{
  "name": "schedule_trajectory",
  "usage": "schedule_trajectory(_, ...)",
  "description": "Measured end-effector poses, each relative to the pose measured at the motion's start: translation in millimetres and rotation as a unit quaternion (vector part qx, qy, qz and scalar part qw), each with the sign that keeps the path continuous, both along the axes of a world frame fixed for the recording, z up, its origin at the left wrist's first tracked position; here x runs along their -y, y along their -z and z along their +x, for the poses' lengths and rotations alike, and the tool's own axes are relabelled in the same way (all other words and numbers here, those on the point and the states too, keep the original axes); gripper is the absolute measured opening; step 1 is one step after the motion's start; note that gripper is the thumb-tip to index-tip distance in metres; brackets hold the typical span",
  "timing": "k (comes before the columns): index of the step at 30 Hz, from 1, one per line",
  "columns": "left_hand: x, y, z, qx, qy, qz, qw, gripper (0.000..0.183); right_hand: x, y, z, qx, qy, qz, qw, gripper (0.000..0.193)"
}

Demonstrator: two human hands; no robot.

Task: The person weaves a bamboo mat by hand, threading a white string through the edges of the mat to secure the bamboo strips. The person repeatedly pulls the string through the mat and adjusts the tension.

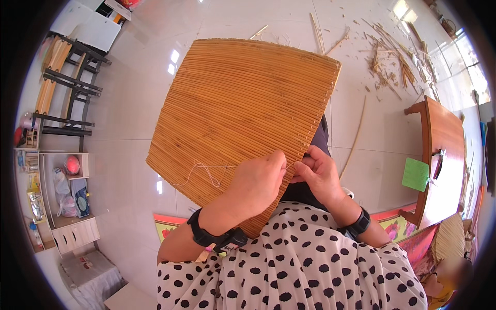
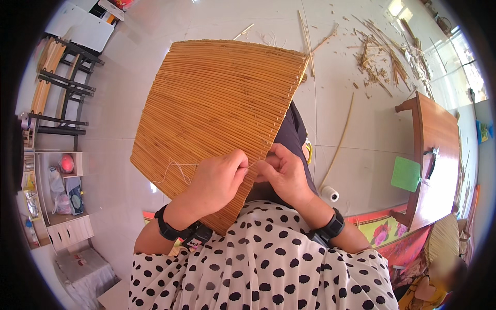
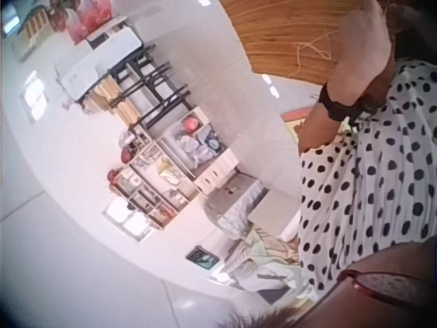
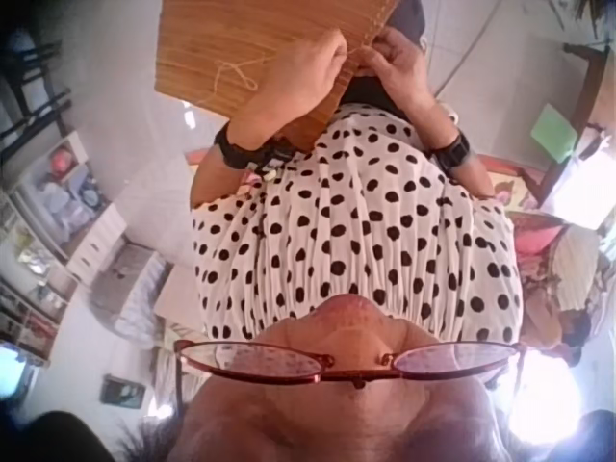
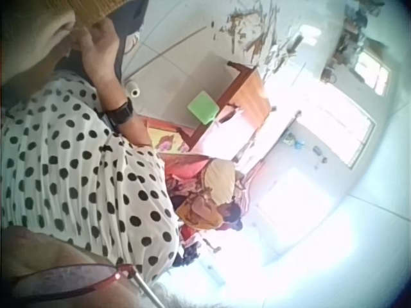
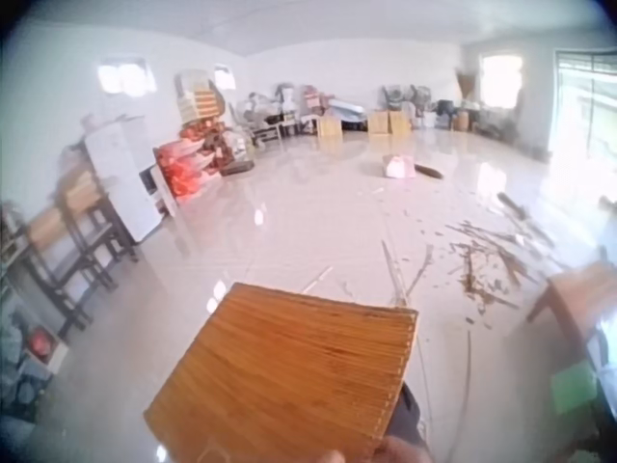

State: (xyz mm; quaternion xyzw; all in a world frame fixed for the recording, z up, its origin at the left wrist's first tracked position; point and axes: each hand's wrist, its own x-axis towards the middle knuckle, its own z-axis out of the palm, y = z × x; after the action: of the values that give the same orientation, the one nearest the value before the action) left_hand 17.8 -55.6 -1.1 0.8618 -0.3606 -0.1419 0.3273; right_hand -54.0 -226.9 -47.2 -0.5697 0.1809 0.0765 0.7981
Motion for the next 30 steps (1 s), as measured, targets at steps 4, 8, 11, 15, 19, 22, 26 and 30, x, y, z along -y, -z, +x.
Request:
schedule_trajectory(4,-2.0,-0.8,5.7,-0.033,0.023,-0.002,0.999,0.010,2.1,1.8,0.9,0.005,-0.003,0.015,1.000,0.035)
schedule_trajectory(8,3.4,-6.1,15.4,-0.278,0.001,-0.045,0.959,0.010,0.4,-0.9,0.5,0.002,0.006,0.000,1.000,0.029)
schedule_trajectory(11,-0.3,2.8,22.7,-0.459,-0.024,-0.093,0.883,0.011,-0.1,3.9,0.8,0.013,0.010,-0.034,0.999,0.025)
schedule_trajectory(15,-0.9,7.9,27.9,-0.437,-0.008,-0.135,0.889,0.013,5.8,3.2,4.5,0.007,-0.015,-0.027,1.000,0.024)
schedule_trajectory(19,-1.8,9.5,28.4,-0.433,-0.008,-0.151,0.888,0.013,12.0,1.2,4.1,-0.001,-0.033,0.027,0.999,0.028)
schedule_trajectory(22,-1.6,10.7,28.2,-0.442,-0.006,-0.151,0.884,0.013,9.7,-2.4,1.9,0.016,-0.029,0.056,0.998,0.032)
schedule_trajectory(26,-2.9,14.6,28.0,-0.445,-0.001,-0.159,0.881,0.013,12.3,4.6,-2.2,0.040,-0.064,0.024,0.997,0.038)
schedule_trajectory(30,-4.0,13.6,28.1,-0.430,0.007,-0.153,0.889,0.012,8.2,-0.7,-1.1,0.001,-0.045,0.031,0.999,0.033)
